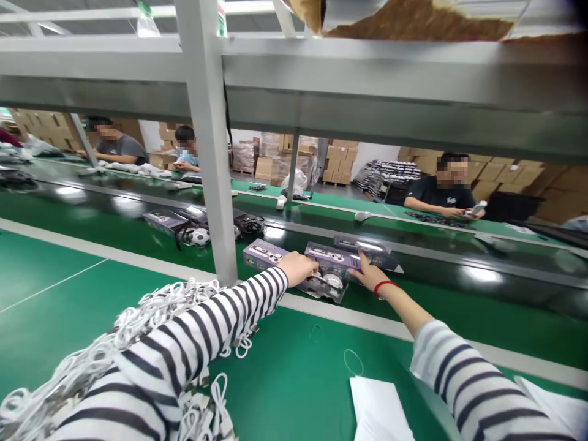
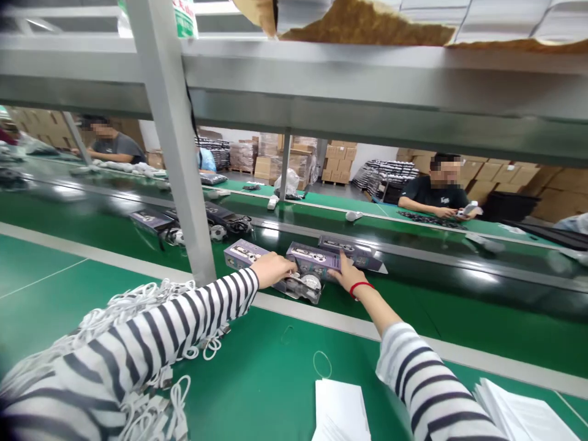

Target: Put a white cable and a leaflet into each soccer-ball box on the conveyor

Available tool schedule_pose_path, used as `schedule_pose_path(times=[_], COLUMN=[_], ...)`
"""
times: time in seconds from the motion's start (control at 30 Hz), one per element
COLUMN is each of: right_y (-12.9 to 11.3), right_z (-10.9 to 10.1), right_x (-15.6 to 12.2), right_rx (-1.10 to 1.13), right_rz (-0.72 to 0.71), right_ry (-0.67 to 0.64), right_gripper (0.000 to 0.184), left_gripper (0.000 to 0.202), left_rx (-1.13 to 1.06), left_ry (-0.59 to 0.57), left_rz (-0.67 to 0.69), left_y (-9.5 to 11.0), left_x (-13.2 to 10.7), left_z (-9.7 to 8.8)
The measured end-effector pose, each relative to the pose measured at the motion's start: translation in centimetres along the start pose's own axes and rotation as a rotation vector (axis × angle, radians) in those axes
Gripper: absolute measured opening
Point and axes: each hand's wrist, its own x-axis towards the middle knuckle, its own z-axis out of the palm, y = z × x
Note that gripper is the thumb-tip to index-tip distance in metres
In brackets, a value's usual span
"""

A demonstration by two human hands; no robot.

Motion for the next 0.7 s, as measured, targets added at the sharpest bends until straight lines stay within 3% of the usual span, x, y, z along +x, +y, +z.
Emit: schedule_pose_path(times=[0.17, 0.3, 0.37, 0.4, 0.47, 0.53, 0.57, 0.63, 0.7], right_y=[1.2, 1.2, 0.6, 0.2, -0.6, -1.4, -1.7, -2.0, -1.9], right_z=[-0.4, -2.8, -4.5, -5.2, -6.0, -5.9, -5.6, -4.8, -4.0], right_x=[-0.5, -2.9, -6.0, -8.1, -13.1, -18.1, -20.1, -22.9, -23.9], right_rx=[-0.084, -0.136, -0.145, -0.128, -0.027, 0.002, -0.038, -0.128, -0.178], right_rz=[-0.031, 0.005, -0.098, -0.206, -0.492, -0.718, -0.786, -0.839, -0.82], right_ry=[-0.044, 0.046, 0.073, 0.039, -0.202, -0.505, -0.574, -0.606, -0.583], right_gripper=[0.069, 0.072, 0.057, 0.046, 0.035, 0.047, 0.057, 0.07, 0.07], left_gripper=[0.018, 0.029, 0.031, 0.033, 0.036, 0.039, 0.039, 0.038, 0.038], left_rx=[0.023, -0.027, -0.063, -0.081, -0.112, -0.125, -0.126, -0.128, -0.148], left_ry=[-0.089, 0.065, 0.151, 0.178, 0.183, 0.149, 0.133, 0.113, 0.086], left_rz=[0.088, 0.023, -0.048, -0.093, -0.174, -0.193, -0.18, -0.147, -0.127], left_y=[0.3, 1.1, 1.1, 1.0, 0.6, 0.3, 0.2, 0.2, 0.2], left_x=[0.6, 0.3, 0.1, 0.1, 0.0, 0.0, 0.0, -0.1, -0.3], left_z=[0.7, 0.4, 0.6, 0.8, 1.3, 1.7, 1.9, 1.8, 1.4])
